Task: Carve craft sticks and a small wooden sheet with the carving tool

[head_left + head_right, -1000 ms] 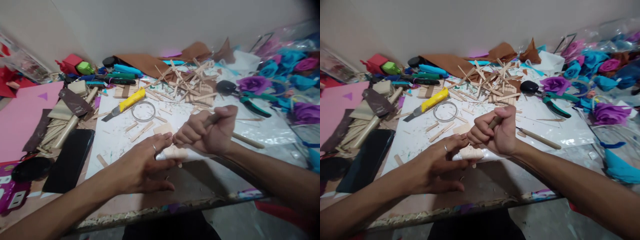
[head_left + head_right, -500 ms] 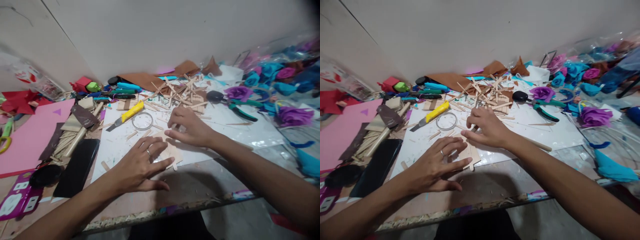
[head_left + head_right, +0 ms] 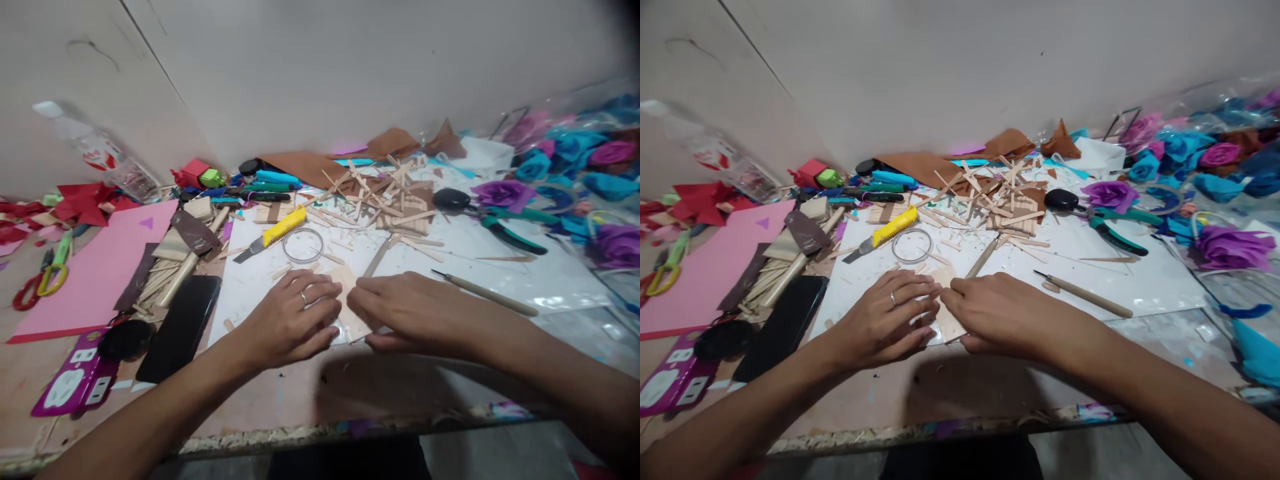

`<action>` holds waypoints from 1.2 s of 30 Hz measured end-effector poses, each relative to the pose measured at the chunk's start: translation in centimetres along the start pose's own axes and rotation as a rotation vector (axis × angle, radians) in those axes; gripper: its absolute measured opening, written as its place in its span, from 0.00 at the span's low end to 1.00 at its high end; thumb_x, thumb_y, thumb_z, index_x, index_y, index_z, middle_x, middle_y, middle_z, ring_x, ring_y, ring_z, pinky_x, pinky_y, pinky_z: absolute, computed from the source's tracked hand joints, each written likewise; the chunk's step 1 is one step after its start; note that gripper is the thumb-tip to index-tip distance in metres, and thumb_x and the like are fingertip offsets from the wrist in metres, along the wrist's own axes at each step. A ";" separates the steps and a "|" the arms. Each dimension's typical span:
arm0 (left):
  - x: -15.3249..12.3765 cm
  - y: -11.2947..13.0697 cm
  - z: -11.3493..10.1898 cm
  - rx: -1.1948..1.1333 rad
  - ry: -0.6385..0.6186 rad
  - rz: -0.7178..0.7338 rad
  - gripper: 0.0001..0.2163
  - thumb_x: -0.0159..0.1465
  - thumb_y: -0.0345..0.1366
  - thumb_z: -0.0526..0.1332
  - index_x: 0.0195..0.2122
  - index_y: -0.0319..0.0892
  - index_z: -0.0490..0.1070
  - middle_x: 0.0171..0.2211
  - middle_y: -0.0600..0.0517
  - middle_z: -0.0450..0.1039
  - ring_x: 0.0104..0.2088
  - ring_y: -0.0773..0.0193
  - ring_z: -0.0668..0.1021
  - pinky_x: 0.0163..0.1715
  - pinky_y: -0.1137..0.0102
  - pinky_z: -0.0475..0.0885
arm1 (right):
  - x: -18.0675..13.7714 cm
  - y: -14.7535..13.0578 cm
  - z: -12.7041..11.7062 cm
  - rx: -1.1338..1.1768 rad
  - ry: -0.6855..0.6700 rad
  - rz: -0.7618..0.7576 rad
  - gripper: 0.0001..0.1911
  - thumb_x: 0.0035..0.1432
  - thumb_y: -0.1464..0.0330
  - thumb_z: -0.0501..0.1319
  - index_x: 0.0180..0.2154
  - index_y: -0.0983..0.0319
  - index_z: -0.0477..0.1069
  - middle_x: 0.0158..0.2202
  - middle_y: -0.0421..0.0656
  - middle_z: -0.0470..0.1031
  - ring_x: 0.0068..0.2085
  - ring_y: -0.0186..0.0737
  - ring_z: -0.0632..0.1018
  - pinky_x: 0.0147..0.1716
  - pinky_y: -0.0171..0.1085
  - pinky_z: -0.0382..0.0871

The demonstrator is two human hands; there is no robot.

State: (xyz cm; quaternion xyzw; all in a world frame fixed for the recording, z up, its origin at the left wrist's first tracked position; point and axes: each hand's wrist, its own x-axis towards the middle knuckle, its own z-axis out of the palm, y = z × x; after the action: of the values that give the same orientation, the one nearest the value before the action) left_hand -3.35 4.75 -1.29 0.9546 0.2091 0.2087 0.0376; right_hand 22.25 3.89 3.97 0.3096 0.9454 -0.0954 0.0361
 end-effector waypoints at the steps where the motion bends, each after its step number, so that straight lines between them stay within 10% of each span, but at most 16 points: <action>1: 0.0 0.0 0.1 -0.011 -0.003 -0.003 0.15 0.68 0.37 0.64 0.54 0.40 0.72 0.57 0.40 0.77 0.59 0.48 0.77 0.60 0.49 0.71 | 0.1 0.1 -0.1 0.007 -0.016 -0.023 0.04 0.63 0.72 0.67 0.40 0.63 0.74 0.40 0.46 0.79 0.33 0.42 0.79 0.28 0.38 0.59; 5: -0.1 -0.1 0.4 -0.036 0.005 0.000 0.18 0.69 0.39 0.64 0.58 0.39 0.70 0.59 0.38 0.76 0.60 0.47 0.76 0.60 0.49 0.71 | 0.1 0.4 -0.3 0.030 0.005 -0.084 0.05 0.64 0.75 0.64 0.42 0.63 0.77 0.42 0.47 0.80 0.35 0.42 0.81 0.31 0.37 0.67; 10: -0.1 -0.3 0.6 -0.036 0.034 -0.039 0.17 0.70 0.40 0.64 0.56 0.39 0.70 0.59 0.35 0.74 0.61 0.45 0.76 0.58 0.49 0.73 | -0.1 1.0 0.2 -0.051 0.118 0.046 0.33 0.58 0.54 0.72 0.59 0.64 0.70 0.61 0.58 0.72 0.43 0.55 0.83 0.30 0.44 0.74; 17: -0.2 -0.2 0.6 -0.053 0.028 -0.075 0.14 0.70 0.38 0.64 0.54 0.39 0.70 0.60 0.35 0.73 0.61 0.46 0.76 0.58 0.49 0.73 | -0.2 1.2 0.1 0.043 0.048 -0.038 0.08 0.70 0.67 0.63 0.48 0.62 0.76 0.52 0.48 0.79 0.47 0.49 0.82 0.41 0.43 0.74; 31: 0.3 0.7 1.1 -0.076 0.088 -0.043 0.04 0.71 0.28 0.59 0.39 0.39 0.73 0.36 0.46 0.77 0.36 0.61 0.75 0.37 0.66 0.70 | -0.6 1.4 0.1 0.125 0.059 -0.097 0.11 0.71 0.75 0.56 0.37 0.61 0.75 0.37 0.43 0.75 0.33 0.39 0.73 0.30 0.38 0.58; 36: 0.5 2.0 0.2 -0.490 0.129 -0.302 0.06 0.72 0.34 0.61 0.41 0.38 0.76 0.30 0.50 0.78 0.29 0.67 0.76 0.30 0.73 0.70 | -0.3 1.5 -0.3 0.518 0.101 -0.126 0.09 0.72 0.70 0.59 0.40 0.64 0.78 0.35 0.41 0.78 0.37 0.36 0.76 0.37 0.35 0.64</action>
State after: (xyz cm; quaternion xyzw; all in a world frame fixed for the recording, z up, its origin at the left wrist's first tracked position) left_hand -2.10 3.09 -0.95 0.8600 0.2941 0.3051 0.2843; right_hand 23.32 4.95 4.04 0.2535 0.9074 -0.3206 -0.0978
